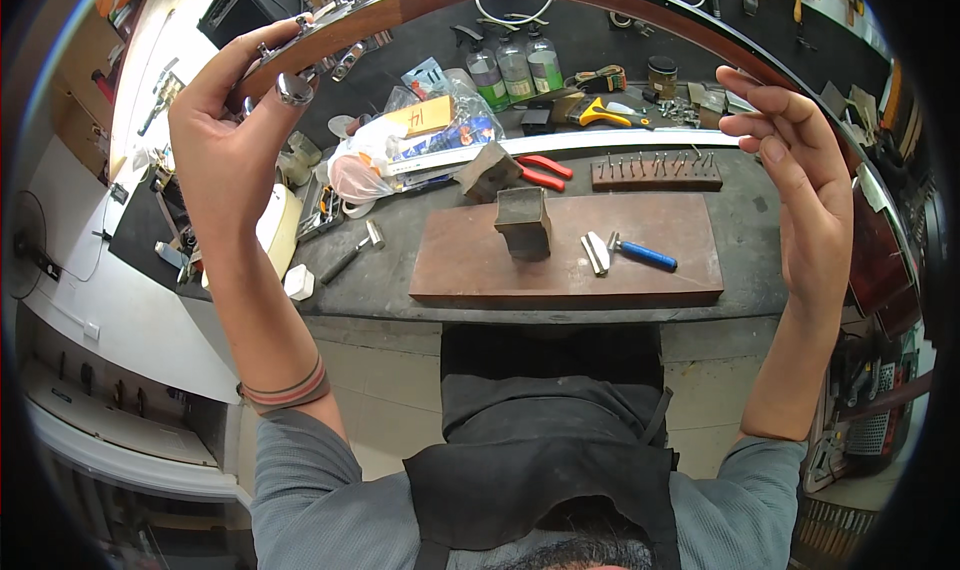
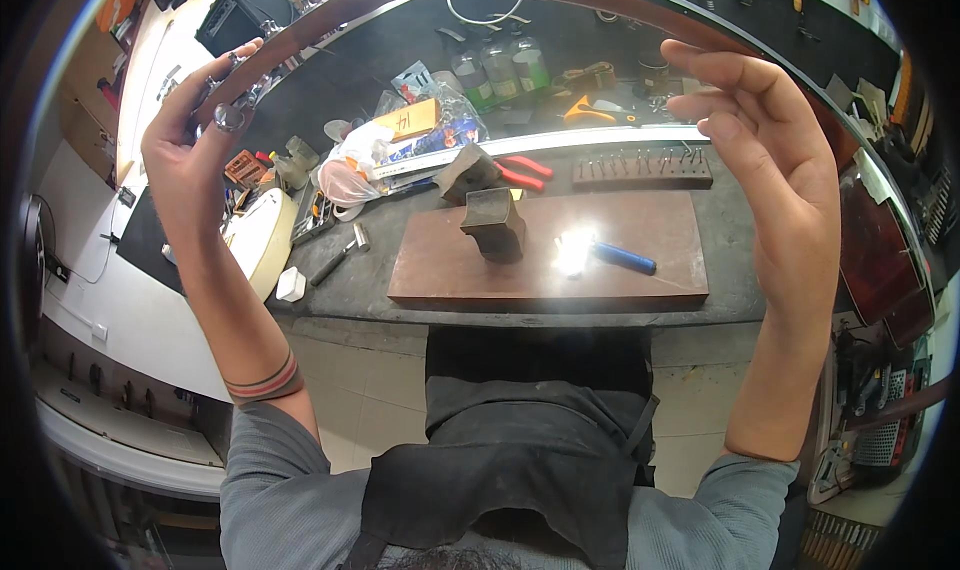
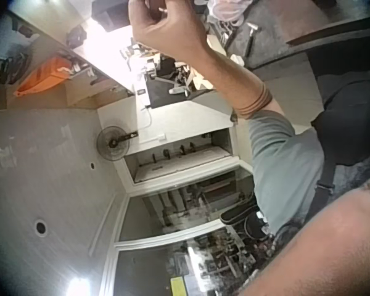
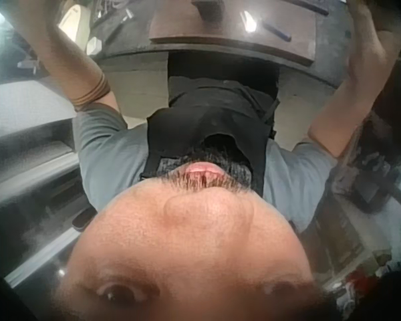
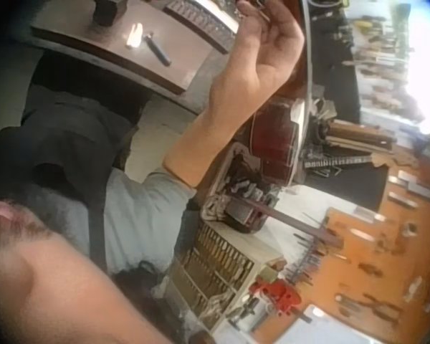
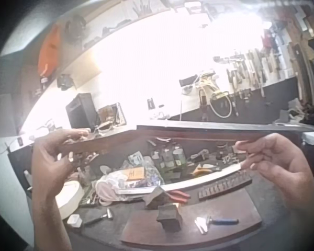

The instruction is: The person installs a metal fret wire into a slot on a guitar neck. They use a hammer and a fret hammering tool to tap the fret into place, working from the headstock end towards the body. The person repeatedly checks the alignment and taps the fret to ensure it is seated correctly.

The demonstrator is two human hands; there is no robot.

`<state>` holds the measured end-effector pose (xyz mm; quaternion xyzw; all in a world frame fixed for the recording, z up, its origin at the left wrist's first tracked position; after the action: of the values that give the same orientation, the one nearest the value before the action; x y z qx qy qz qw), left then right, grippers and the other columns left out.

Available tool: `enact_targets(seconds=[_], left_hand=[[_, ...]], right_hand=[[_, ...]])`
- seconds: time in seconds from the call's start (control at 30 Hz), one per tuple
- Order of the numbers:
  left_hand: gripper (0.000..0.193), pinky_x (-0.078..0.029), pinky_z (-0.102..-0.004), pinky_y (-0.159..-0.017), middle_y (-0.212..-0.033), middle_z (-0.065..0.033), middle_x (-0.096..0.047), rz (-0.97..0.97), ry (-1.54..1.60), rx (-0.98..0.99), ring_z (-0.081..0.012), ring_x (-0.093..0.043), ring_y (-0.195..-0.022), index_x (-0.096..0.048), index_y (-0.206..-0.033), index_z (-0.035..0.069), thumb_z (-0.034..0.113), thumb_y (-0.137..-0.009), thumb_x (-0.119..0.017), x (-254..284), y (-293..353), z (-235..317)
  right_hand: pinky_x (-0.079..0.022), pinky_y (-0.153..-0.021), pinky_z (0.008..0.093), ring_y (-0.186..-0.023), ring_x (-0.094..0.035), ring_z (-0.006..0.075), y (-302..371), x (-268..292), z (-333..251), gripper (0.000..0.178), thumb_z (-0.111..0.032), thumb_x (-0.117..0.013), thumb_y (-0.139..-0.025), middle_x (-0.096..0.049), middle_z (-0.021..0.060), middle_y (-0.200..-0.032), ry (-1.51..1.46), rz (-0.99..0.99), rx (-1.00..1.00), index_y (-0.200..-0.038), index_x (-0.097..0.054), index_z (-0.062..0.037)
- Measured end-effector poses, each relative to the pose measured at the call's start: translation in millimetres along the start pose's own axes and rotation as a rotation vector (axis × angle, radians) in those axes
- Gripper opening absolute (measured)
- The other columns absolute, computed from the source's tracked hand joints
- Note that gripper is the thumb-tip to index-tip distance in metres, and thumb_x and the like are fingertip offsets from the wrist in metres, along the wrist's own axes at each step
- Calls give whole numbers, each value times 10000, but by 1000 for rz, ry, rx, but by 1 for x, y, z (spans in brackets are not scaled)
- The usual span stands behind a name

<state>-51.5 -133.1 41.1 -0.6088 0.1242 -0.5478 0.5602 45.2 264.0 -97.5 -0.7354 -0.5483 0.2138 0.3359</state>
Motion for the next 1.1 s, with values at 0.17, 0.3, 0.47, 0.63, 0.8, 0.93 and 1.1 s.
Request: enact_targets(seconds=[0.17,0.3,0.47,0.63,0.8,0.93,1.1], left_hand=[[396,-624,-331,-981,-1322,-174,-797,6,12,25,-221,-763,-1197,-751,-1345,-37,99,-973,-742,-3,2,-3],[400,-528,-252,-828,-1111,-72,-794,54,16,28,-104,-677,-961,-795,-1308,4,72,-917,-749,-3,6,-4],[481,-609,-322,-992,-1340,-166,-793,23,-47,36,-233,-762,-1214,-766,-1343,-20,-5,-878,-645,-7,9,-9],[474,-580,-316,-1046,-1303,-150,-809,39,51,-23,-190,-746,-1220,-784,-1285,-2,-67,-839,-636,-20,20,-12],[556,-545,-379,-1138,-1398,-193,-758,10,107,110,-278,-690,-1366,-719,-1277,-9,-122,-760,-551,-47,63,-44],[547,-482,-416,-1204,-1422,-194,-742,-43,215,238,-313,-676,-1385,-707,-1270,-3,-92,-739,-610,-77,122,-94],[580,-481,-428,-1206,-1458,-177,-719,-129,158,263,-322,-668,-1393,-692,-1286,-2,-80,-713,-659,-116,183,-133]], right_hand=[[-489,-1143,369,-1206,-699,192,0,2,5,370,-99,-600,-1059,-686,216,-1490,9,-6,-17,-1397,-645,45],[-490,-1125,357,-1190,-697,184,0,1,8,373,-103,-596,-1064,-687,216,-1489,7,-16,-26,-1407,-638,37],[-494,-1084,339,-1168,-694,176,1,0,12,370,-111,-598,-1068,-692,211,-1485,16,-13,-61,-1409,-631,28],[-492,-1070,329,-1148,-690,173,7,-5,23,340,-112,-600,-1072,-699,196,-1477,-32,-51,-123,-1381,-629,28],[-493,-1107,353,-1169,-673,184,23,-27,41,297,-63,-608,-1073,-686,177,-1467,-110,-188,-245,-1352,-620,36],[-500,-1098,345,-1205,-664,182,51,-44,79,313,-25,-622,-1053,-683,138,-1436,-144,-276,-391,-1361,-609,27],[-487,-989,299,-1067,-607,138,83,-65,112,294,-38,-675,-1026,-692,60,-1232,20,-381,-500,-1317,-668,1]])
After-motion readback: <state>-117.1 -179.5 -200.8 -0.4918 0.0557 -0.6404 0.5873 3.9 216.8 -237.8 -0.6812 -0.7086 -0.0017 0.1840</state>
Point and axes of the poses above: each hand's wrist, its own y-axis away from the middle knuckle, its own x-axis out of the back of the hand, z = x × y, the point moved 8 cm from there along -y, towards the middle knuckle
